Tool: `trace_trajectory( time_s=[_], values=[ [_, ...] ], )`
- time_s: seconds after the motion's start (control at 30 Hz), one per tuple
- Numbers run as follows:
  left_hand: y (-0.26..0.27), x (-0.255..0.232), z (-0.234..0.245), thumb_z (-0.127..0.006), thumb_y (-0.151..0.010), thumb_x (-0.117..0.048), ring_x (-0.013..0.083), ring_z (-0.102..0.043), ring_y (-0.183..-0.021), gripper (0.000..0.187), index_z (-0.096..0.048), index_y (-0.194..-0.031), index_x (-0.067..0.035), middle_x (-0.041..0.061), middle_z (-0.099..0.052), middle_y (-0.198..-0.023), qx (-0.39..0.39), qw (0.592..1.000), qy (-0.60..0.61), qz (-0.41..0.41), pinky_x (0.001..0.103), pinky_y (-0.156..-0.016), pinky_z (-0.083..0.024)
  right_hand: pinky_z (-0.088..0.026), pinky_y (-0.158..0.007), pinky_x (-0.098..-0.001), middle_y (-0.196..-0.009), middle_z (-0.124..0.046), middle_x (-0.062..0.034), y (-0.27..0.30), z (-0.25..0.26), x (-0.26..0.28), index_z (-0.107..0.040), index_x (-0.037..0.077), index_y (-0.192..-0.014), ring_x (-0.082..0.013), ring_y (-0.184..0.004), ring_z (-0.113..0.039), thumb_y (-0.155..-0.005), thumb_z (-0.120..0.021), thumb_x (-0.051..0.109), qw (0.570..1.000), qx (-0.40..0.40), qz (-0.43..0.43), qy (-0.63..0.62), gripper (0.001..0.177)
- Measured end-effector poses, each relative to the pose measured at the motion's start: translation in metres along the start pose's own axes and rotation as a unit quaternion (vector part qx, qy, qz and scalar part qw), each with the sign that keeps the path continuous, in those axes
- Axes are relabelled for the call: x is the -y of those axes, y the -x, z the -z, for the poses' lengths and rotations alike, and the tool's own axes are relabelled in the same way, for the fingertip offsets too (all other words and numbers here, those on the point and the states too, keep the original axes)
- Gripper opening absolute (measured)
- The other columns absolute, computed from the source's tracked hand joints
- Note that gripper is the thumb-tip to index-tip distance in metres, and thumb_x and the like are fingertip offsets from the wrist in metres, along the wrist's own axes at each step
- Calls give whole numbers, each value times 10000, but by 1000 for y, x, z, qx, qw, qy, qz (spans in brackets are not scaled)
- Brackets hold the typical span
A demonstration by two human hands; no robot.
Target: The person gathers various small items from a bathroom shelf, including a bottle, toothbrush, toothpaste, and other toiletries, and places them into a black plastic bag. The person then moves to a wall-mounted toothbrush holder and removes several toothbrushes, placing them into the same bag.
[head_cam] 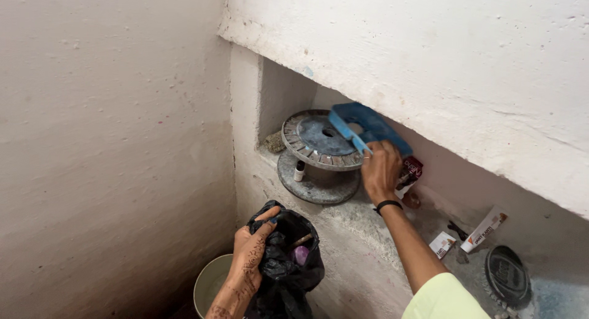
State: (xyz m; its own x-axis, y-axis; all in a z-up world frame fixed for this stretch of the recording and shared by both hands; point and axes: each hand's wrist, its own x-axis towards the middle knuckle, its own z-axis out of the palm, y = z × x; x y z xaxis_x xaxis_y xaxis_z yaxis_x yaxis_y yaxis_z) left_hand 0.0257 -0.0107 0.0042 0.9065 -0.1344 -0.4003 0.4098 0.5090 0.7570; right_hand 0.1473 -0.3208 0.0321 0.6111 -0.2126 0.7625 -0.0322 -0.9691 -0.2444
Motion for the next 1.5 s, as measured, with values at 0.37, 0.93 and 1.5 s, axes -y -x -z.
trace_trajectory(
  time_s=[0.37, 0.93, 1.5],
  values=[
    [-2, 3, 19, -616, -924, -63, 144, -656, -694, 370, -769, -1261, -72, 75, -757, -931, -9, 1000, -12, -21, 286, -620, -542, -403, -941, -465, -1004, -675, -71, 9, -1, 68, -770, 89, -972, -294, -1039, -594, -853, -768, 128, 994, -6, 107, -12, 125],
    [-8, 9, 20, -615, -917, -29, 153, -662, -747, 376, -749, -1268, -57, 70, -756, -1003, 8, 998, 52, -27, 276, -641, -543, -435, -851, -442, -989, -617, -59, 25, -1, 63, -763, 135, -1020, -269, -971, -596, -870, -694, -33, 996, -36, 74, -29, 236],
    [6, 11, 14, -590, -922, -14, 197, -712, -830, 381, -734, -1274, -35, 126, -749, -1099, 9, 999, 46, -23, 330, -767, -588, -421, -840, -439, -1092, -628, -75, 42, 17, 58, -746, 122, -1118, -273, -991, -595, -865, -718, 26, 994, -43, 82, -54, 272]
  ],
)
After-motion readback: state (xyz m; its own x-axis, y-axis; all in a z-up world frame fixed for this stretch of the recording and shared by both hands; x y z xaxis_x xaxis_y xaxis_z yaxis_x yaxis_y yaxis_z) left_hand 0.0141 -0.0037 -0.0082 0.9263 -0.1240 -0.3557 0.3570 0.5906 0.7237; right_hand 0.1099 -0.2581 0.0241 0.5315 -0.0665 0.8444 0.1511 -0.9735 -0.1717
